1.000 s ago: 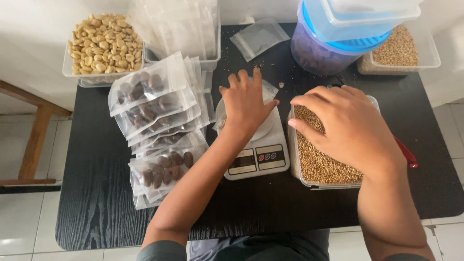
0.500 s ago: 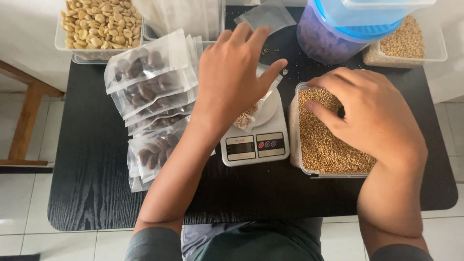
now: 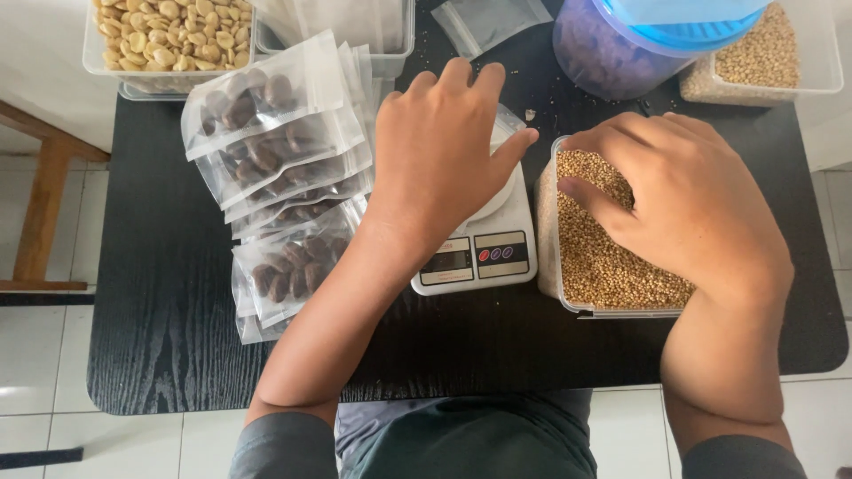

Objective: Weighing and bagging seeds into small plastic pouches using a scoop and a digital scale.

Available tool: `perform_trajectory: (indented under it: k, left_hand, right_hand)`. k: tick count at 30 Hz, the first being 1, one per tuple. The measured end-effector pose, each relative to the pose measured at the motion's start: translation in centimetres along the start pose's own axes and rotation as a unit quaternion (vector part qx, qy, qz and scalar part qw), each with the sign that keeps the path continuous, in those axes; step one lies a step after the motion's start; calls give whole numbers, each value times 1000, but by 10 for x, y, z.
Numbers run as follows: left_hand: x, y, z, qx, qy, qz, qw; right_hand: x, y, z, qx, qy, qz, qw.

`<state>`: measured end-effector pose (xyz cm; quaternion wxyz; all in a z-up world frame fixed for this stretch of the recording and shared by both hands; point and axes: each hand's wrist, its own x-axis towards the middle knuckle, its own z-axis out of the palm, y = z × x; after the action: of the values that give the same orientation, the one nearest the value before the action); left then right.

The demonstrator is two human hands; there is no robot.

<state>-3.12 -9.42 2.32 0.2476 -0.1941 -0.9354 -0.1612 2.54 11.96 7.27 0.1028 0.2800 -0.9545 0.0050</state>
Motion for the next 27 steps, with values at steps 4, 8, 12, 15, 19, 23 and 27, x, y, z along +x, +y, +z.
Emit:
perform_trajectory:
  k: [4,8,12,15,19,23,27]
  left_hand:
    - [-1,1,4,6,-17,0,1000]
    - [-2,6,4,13,-8,12,1000]
    - [-6,19,-1,45,-52,66,995]
    - [-13,38,-4,26,-145,136,980]
    - [-31,71,4,-86,-246,253,932]
    - [-51,97,22,-106,-261,317,906]
    - [-57,106,29,-87,-227,353,903]
  right_hand:
    - [-1,1,-1,2,-3,3,1000]
    - [-6,10,-16,19,-16,6,1000]
    - [-22,32,-24,20,-20,110,993]
    - [-28,50,-22,45,-40,175,983]
    - [-28,68,-8,58,-120,292,947]
    - [-24,64,0,80,-198,342,915]
    - [-27,48,-13,91,-162,347,919]
